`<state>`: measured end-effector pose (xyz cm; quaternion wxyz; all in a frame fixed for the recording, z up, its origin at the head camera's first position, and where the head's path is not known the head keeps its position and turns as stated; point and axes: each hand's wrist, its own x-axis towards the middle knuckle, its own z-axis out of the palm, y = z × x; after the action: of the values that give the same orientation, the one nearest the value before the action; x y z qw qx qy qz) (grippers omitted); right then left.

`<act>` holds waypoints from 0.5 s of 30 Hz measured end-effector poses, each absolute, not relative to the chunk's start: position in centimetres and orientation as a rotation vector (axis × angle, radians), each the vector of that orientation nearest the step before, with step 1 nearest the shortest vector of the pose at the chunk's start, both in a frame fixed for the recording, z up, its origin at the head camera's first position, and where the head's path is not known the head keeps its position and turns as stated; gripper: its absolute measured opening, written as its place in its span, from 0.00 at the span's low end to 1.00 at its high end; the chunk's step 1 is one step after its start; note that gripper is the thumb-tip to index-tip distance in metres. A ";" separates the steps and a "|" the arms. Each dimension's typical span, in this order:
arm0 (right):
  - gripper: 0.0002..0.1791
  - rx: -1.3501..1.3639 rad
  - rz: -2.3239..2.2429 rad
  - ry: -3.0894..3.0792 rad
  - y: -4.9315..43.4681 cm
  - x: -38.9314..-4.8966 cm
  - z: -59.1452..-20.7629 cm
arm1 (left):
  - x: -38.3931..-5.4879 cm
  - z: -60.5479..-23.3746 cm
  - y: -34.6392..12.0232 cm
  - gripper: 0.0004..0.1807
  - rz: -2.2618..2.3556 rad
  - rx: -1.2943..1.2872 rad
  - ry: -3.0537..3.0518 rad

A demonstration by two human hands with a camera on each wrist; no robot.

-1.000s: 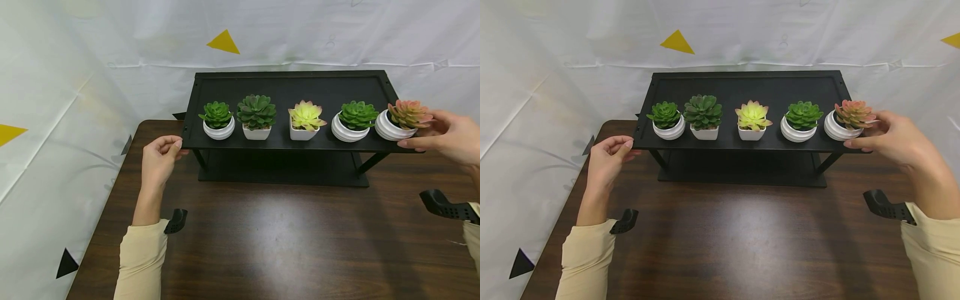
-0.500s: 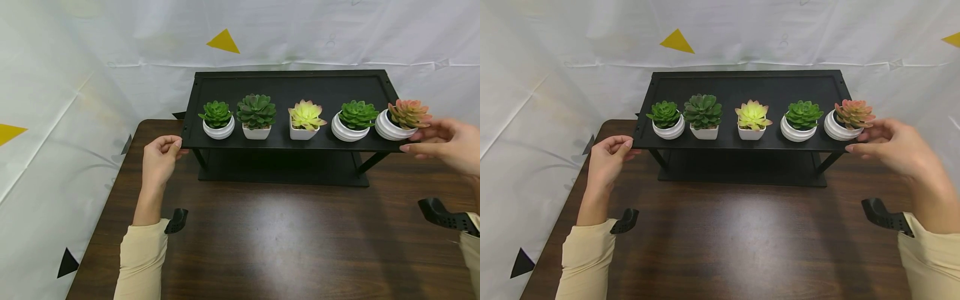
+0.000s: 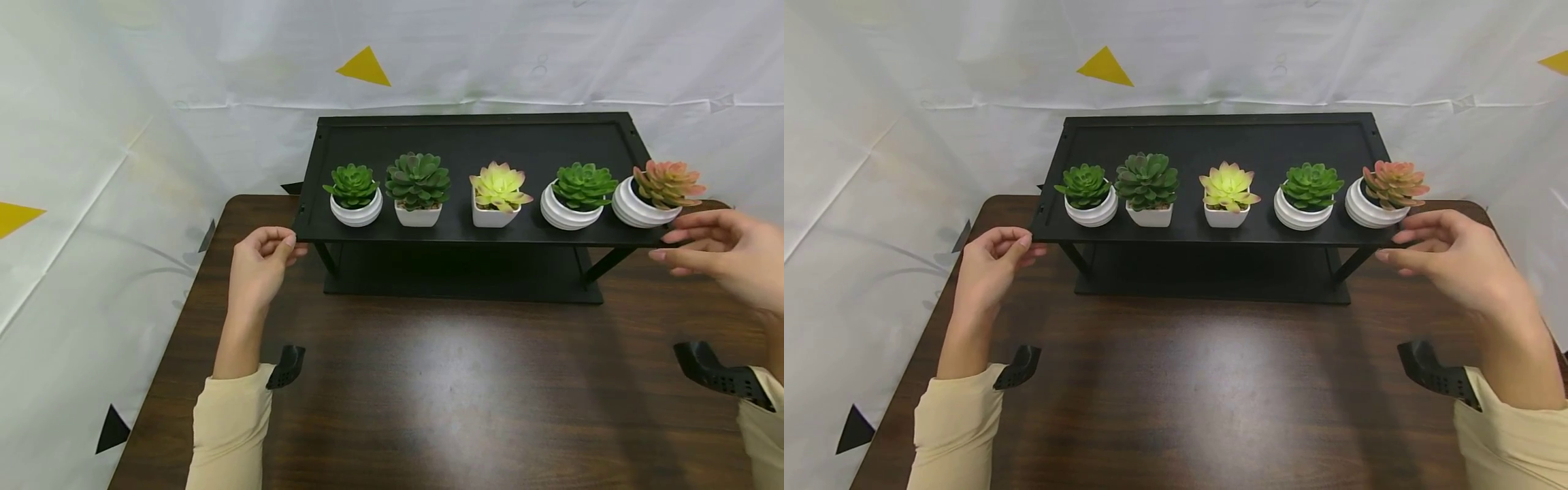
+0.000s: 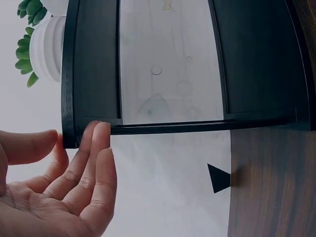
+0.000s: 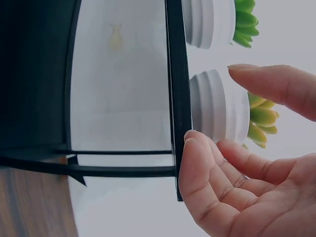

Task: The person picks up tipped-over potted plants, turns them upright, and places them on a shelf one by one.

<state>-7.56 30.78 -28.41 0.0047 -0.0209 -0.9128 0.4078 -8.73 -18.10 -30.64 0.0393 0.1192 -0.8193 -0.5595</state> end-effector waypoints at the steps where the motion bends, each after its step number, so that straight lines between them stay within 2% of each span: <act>1: 0.17 -0.057 1.278 -2.859 30.7 -7.4 -28.5 | -8.6 -30.6 -18.1 0.11 -1.717 0.363 -2.508; 15: 0.15 0.006 1.305 -2.830 28.7 -5.4 -29.0 | -7.0 -31.9 -18.0 0.14 -1.626 0.265 -2.558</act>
<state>-5.38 28.72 -29.00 0.0126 0.0019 -0.9080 0.4187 -6.96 -17.97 -31.94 0.0494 0.0869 -0.8398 -0.5336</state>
